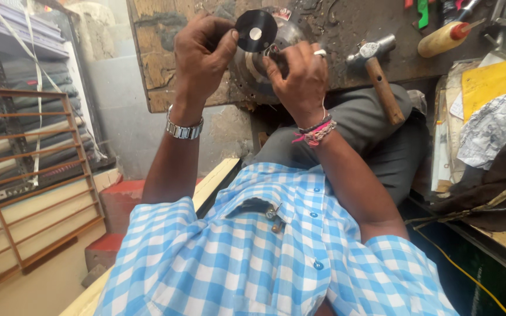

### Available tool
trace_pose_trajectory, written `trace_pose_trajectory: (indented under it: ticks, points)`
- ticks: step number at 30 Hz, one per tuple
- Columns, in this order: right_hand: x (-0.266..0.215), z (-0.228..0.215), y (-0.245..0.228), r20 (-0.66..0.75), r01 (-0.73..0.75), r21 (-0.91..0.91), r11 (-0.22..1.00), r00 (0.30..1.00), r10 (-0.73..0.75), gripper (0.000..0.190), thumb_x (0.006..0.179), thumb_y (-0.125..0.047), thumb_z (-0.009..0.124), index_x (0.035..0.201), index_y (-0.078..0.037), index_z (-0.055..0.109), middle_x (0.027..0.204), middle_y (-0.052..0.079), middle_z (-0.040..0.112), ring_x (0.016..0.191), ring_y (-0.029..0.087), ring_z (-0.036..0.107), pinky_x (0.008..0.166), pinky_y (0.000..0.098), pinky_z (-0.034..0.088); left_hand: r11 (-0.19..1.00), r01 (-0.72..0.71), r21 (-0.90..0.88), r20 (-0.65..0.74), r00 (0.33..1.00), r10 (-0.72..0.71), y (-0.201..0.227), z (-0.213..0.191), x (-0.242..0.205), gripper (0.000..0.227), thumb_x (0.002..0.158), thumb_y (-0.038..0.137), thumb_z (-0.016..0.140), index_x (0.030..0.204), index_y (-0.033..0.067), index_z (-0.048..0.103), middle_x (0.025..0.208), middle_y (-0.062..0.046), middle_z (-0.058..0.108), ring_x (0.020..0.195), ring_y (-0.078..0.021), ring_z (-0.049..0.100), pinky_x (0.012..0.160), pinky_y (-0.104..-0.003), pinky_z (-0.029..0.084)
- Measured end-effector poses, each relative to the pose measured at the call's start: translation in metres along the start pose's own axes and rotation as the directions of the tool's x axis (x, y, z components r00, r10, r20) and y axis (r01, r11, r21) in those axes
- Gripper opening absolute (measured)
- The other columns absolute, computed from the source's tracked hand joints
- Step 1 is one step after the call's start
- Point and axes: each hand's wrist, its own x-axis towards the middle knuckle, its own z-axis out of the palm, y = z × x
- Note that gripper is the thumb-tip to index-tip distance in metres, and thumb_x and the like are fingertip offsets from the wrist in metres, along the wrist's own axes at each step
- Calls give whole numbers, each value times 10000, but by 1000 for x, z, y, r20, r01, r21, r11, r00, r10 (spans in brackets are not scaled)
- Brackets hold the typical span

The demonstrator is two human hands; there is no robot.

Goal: The person disassembles a motor housing by hammering the casing to separate it from the stator. They remove the rotor, inspect the copper windings, and reassemble the housing by hammering the casing back into place. The person uses a hammer and a rag during the process.

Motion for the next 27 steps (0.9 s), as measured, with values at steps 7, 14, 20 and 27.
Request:
trace_pose_trajectory:
  ticks: [7, 14, 20, 27]
  points:
    - [33, -28, 4, 293, -8, 14, 1000, 956, 4, 287, 1004, -289, 767, 874, -53, 669, 895, 111, 628, 827, 312, 615, 728, 481, 508, 984, 64, -164, 26, 998, -61, 1, -6, 1, 86, 1026, 60, 704, 1012, -18, 738, 833, -15, 692, 719, -57, 620, 627, -212, 507]
    - [62, -41, 8, 183, 343, -16, 939, 924, -335, 176, 918, -203, 824, 849, -61, 746, 897, 99, 662, 837, 290, 660, 728, 419, 551, 871, 259, -417, 87, 966, -245, 0, -4, 4, 93, 1028, 100, 676, 1021, 18, 719, 812, -23, 695, 663, -66, 612, 586, -210, 503]
    - [52, -35, 33, 597, -569, 678, 465, 796, 105, 177, 1060, -132, 703, 1183, -13, 749, 1031, 111, 753, 830, 177, 698, 714, 323, 578, 875, 341, -343, 167, 939, -300, 0, 16, 5, 101, 1010, 108, 685, 1015, 15, 723, 792, -27, 703, 627, -63, 613, 552, -213, 515]
    - [45, -56, 34, 709, -695, 705, -138, 688, 155, 309, 1020, -230, 621, 1136, 47, 692, 1029, 148, 754, 894, 209, 762, 752, 351, 664, 967, 244, 68, 108, 962, -250, 14, 32, 5, 148, 955, 119, 696, 940, -21, 740, 761, -50, 746, 670, -84, 700, 594, -247, 579]
